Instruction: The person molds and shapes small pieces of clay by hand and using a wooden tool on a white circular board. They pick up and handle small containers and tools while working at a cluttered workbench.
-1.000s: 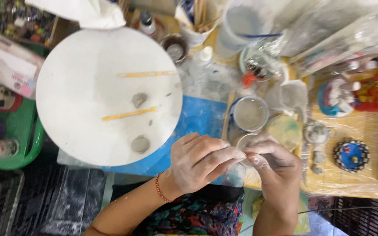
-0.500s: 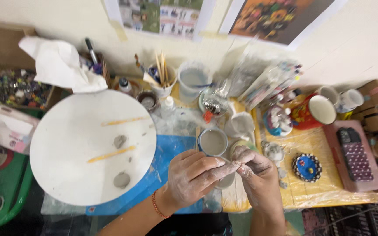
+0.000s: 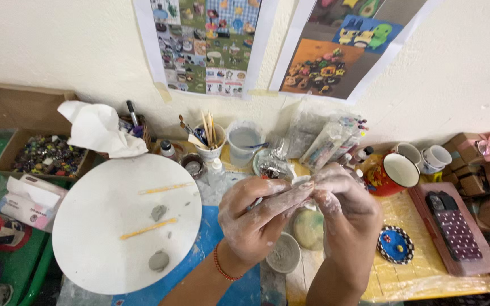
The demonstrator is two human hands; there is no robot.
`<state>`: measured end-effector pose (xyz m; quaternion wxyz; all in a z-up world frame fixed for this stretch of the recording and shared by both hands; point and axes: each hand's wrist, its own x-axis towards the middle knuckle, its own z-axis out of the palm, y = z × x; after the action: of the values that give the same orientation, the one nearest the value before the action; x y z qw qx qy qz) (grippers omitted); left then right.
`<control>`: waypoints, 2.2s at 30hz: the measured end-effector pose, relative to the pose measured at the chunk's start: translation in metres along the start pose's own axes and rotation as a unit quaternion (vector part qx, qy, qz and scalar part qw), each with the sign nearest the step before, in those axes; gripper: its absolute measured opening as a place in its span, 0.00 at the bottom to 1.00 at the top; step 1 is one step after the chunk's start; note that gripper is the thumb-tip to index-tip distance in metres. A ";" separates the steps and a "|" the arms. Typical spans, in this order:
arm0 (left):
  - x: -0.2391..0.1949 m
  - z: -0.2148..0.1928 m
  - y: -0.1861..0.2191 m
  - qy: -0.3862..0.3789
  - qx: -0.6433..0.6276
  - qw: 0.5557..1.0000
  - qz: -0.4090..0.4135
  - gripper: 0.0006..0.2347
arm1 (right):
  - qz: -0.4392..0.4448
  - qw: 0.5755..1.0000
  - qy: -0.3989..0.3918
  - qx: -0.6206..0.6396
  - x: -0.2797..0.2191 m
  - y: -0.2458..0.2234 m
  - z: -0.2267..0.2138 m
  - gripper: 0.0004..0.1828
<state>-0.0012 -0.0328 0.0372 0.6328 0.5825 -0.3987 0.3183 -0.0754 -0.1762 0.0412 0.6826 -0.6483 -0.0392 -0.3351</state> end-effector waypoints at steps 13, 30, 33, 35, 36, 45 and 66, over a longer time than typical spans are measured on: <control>0.000 -0.002 -0.017 0.030 0.016 0.999 0.004 0.13 | -0.080 0.973 -0.030 -0.212 0.001 -0.024 0.013 0.17; -0.014 0.017 -0.017 0.156 -0.215 0.932 -0.248 0.04 | 0.017 0.915 0.011 -0.403 0.042 0.003 0.058 0.16; -0.011 0.023 -0.006 0.128 -0.328 0.881 -0.316 0.08 | -0.010 0.865 -0.079 -0.496 0.055 0.032 0.073 0.18; -0.006 0.024 -0.001 0.115 -0.513 0.748 -0.405 0.10 | -0.041 0.830 -0.163 -0.531 0.059 0.055 0.082 0.18; -0.007 0.016 0.001 0.101 -0.559 0.700 -0.432 0.12 | -0.059 0.810 -0.204 -0.547 0.059 0.067 0.087 0.18; 0.002 0.002 0.004 0.090 -0.659 0.542 -0.514 0.15 | -0.091 0.763 -0.407 -0.493 0.022 0.105 0.124 0.12; 0.016 -0.015 -0.030 0.225 -0.623 0.593 -0.458 0.17 | -0.091 0.714 -0.439 -0.537 -0.007 0.164 0.146 0.09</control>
<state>0.0346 -0.0229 0.0367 0.9734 0.0624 -0.0254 -0.2189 0.0586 -0.0511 -0.0799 0.0914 -0.9734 -0.2064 -0.0381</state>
